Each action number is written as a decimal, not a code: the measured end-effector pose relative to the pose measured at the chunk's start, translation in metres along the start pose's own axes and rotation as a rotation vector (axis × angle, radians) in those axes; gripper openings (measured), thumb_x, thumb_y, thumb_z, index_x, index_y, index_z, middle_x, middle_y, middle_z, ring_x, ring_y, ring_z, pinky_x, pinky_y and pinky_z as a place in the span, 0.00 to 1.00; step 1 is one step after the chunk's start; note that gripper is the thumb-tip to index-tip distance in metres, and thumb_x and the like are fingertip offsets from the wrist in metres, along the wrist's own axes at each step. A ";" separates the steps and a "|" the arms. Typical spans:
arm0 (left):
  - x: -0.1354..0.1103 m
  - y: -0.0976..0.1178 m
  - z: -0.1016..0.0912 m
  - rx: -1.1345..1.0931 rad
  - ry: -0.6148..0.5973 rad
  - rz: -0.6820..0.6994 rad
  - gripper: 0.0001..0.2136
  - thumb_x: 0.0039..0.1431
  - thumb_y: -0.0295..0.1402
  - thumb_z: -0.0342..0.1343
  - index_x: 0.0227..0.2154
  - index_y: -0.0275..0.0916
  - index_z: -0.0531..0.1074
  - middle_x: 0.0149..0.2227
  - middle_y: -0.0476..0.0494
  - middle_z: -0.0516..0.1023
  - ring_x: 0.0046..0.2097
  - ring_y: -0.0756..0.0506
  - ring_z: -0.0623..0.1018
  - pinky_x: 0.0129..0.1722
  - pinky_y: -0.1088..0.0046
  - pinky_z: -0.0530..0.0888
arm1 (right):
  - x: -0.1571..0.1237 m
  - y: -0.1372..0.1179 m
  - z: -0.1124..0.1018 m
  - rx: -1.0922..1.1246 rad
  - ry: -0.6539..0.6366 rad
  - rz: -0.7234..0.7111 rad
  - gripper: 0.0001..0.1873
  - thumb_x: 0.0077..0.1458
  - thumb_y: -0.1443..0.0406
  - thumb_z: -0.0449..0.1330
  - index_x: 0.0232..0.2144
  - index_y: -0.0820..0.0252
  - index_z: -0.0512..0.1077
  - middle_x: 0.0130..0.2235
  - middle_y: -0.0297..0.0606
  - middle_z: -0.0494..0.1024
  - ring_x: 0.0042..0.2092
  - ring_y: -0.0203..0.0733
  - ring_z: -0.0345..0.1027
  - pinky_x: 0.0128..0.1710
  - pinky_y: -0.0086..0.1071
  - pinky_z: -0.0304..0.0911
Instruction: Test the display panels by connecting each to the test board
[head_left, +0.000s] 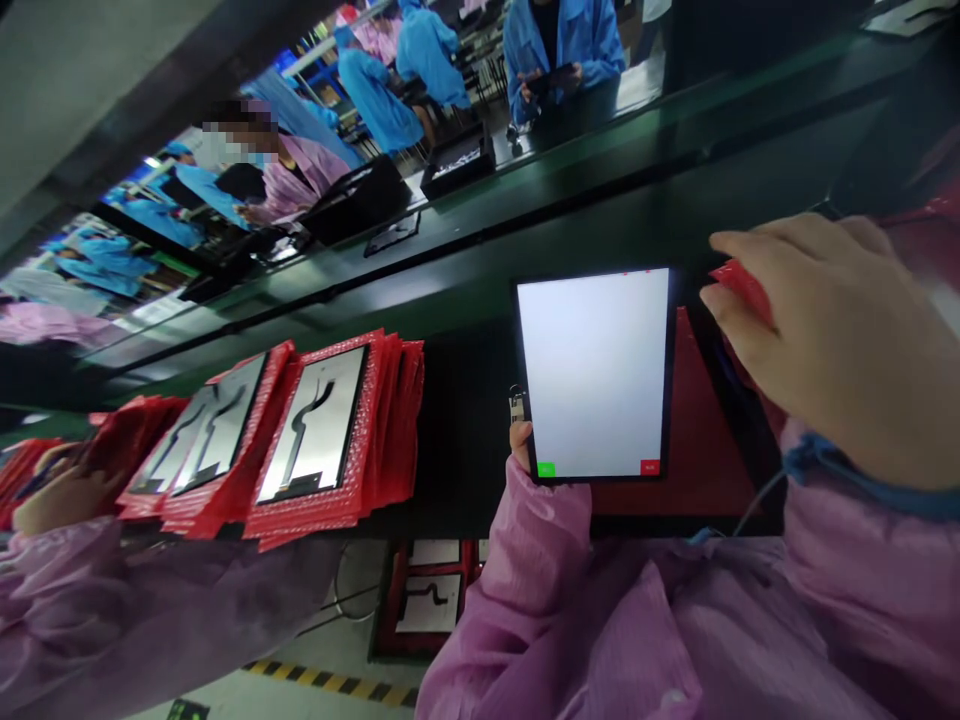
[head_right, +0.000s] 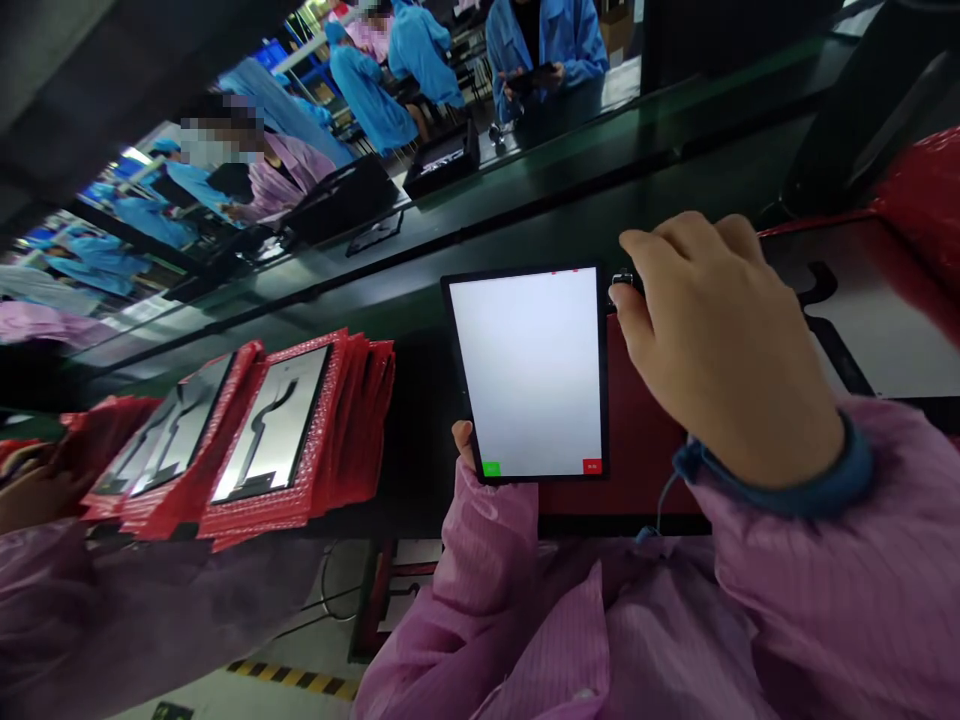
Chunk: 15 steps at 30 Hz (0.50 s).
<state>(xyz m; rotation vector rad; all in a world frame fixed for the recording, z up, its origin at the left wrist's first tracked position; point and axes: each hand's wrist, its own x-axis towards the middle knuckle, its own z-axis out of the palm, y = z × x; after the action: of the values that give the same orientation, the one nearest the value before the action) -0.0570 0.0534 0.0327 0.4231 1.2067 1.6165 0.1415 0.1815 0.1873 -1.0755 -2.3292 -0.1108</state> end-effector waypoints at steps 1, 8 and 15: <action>0.000 0.001 0.002 -0.045 -0.003 0.014 0.41 0.46 0.63 0.49 0.60 0.45 0.70 0.56 0.42 0.79 0.64 0.25 0.70 0.55 0.48 0.77 | 0.009 0.006 0.005 -0.019 -0.060 0.019 0.15 0.64 0.62 0.56 0.48 0.61 0.75 0.46 0.50 0.78 0.49 0.61 0.70 0.41 0.48 0.70; 0.000 0.001 0.008 -0.184 -0.055 -0.001 0.43 0.43 0.62 0.54 0.61 0.46 0.67 0.62 0.41 0.74 0.65 0.25 0.69 0.54 0.44 0.77 | 0.027 0.017 0.025 0.055 0.027 -0.032 0.19 0.68 0.56 0.50 0.31 0.60 0.73 0.34 0.42 0.75 0.39 0.46 0.71 0.34 0.38 0.65; 0.007 -0.010 0.006 -0.220 -0.043 0.091 0.40 0.46 0.63 0.53 0.57 0.42 0.71 0.60 0.39 0.75 0.63 0.28 0.72 0.59 0.47 0.73 | -0.009 -0.006 0.018 0.460 0.160 -0.133 0.38 0.70 0.44 0.38 0.28 0.59 0.77 0.35 0.38 0.77 0.39 0.38 0.73 0.39 0.38 0.65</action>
<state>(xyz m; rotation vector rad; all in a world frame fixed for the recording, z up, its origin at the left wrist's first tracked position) -0.0498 0.0624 0.0244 0.3740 0.9768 1.7873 0.1339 0.1766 0.1687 -0.6583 -2.1337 0.2674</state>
